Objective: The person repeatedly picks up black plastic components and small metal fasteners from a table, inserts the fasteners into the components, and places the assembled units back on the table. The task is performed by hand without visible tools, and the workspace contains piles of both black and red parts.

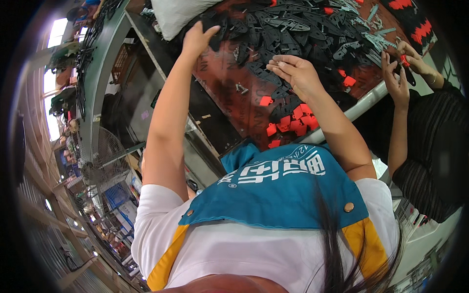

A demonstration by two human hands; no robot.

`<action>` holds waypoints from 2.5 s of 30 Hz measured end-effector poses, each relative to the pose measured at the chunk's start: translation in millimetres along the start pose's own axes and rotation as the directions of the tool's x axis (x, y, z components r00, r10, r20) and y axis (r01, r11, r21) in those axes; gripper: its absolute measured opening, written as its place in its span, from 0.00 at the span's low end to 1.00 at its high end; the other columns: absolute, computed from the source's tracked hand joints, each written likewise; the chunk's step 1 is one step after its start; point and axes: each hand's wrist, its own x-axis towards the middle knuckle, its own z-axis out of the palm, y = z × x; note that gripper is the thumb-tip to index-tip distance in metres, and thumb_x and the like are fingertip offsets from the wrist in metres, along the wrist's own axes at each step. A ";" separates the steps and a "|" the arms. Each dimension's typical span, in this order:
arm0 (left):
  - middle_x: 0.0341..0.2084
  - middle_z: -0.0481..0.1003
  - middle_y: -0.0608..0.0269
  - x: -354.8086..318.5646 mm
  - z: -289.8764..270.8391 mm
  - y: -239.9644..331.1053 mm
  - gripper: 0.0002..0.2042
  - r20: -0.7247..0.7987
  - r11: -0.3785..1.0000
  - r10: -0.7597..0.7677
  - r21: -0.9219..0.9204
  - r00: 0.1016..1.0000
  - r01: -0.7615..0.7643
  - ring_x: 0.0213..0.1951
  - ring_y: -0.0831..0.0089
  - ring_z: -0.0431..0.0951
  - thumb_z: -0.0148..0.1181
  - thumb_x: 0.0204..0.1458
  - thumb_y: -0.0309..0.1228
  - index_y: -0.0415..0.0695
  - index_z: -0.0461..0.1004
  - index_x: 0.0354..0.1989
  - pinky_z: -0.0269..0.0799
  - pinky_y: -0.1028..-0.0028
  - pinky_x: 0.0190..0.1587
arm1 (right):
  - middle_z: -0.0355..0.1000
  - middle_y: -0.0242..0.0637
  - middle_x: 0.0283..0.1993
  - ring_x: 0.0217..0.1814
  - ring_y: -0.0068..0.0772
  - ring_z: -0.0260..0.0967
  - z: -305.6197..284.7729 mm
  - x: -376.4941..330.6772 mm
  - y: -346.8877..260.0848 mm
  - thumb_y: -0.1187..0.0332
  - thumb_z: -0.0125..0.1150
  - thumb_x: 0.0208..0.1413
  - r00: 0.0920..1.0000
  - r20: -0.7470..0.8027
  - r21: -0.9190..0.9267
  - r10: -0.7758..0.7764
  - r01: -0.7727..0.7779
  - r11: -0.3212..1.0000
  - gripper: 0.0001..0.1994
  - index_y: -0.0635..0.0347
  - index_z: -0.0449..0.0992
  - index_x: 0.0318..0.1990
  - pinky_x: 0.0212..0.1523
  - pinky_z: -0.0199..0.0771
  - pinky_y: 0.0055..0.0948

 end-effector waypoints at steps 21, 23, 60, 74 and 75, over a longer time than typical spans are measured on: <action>0.26 0.64 0.76 -130.4 -75.6 106.3 0.15 0.566 0.604 0.154 -0.703 0.810 0.376 0.25 0.87 0.59 0.48 0.58 0.44 0.42 0.68 0.39 0.58 0.83 0.24 | 0.72 0.27 0.34 0.34 0.13 0.64 56.2 -44.3 -12.4 0.72 0.58 0.54 0.930 0.209 -0.541 -0.302 0.367 0.757 0.08 0.66 0.75 0.40 0.37 0.64 0.15; 0.22 0.62 0.74 -129.1 -66.8 104.8 0.15 0.504 0.563 0.165 -0.754 0.848 0.339 0.21 0.84 0.57 0.49 0.58 0.44 0.43 0.66 0.33 0.56 0.80 0.20 | 0.72 0.28 0.34 0.36 0.14 0.65 54.3 -43.1 -13.1 0.72 0.58 0.54 0.925 0.222 -0.548 -0.309 0.381 0.745 0.08 0.67 0.75 0.40 0.39 0.64 0.15; 0.37 0.74 0.49 49.1 59.9 -40.4 0.21 0.182 0.968 -0.196 0.194 0.964 0.160 0.40 0.51 0.75 0.59 0.41 0.35 0.49 0.62 0.45 0.71 0.60 0.41 | 0.70 0.29 0.35 0.31 0.15 0.61 -35.2 33.6 -23.3 0.68 0.53 0.57 0.920 -0.204 -0.477 -0.333 0.204 0.855 0.12 0.64 0.72 0.46 0.34 0.62 0.16; 0.31 0.73 0.47 -119.9 -32.3 6.4 0.17 0.015 0.959 -0.279 -0.046 0.960 0.279 0.37 0.47 0.73 0.57 0.40 0.29 0.43 0.61 0.39 0.68 0.56 0.39 | 0.64 0.42 0.53 0.62 0.44 0.54 54.8 132.0 71.3 0.64 0.58 0.48 0.731 0.630 -0.706 -0.264 0.396 -0.587 0.24 0.63 0.63 0.53 0.60 0.55 0.44; 0.32 0.73 0.46 -122.9 -19.7 2.5 0.17 0.001 0.950 -0.307 -0.056 0.952 0.306 0.38 0.47 0.73 0.57 0.40 0.29 0.43 0.61 0.40 0.68 0.56 0.39 | 0.63 0.42 0.55 0.63 0.44 0.53 57.4 135.4 78.9 0.63 0.58 0.48 0.761 0.597 -0.700 -0.252 0.341 -0.628 0.26 0.63 0.62 0.54 0.61 0.53 0.45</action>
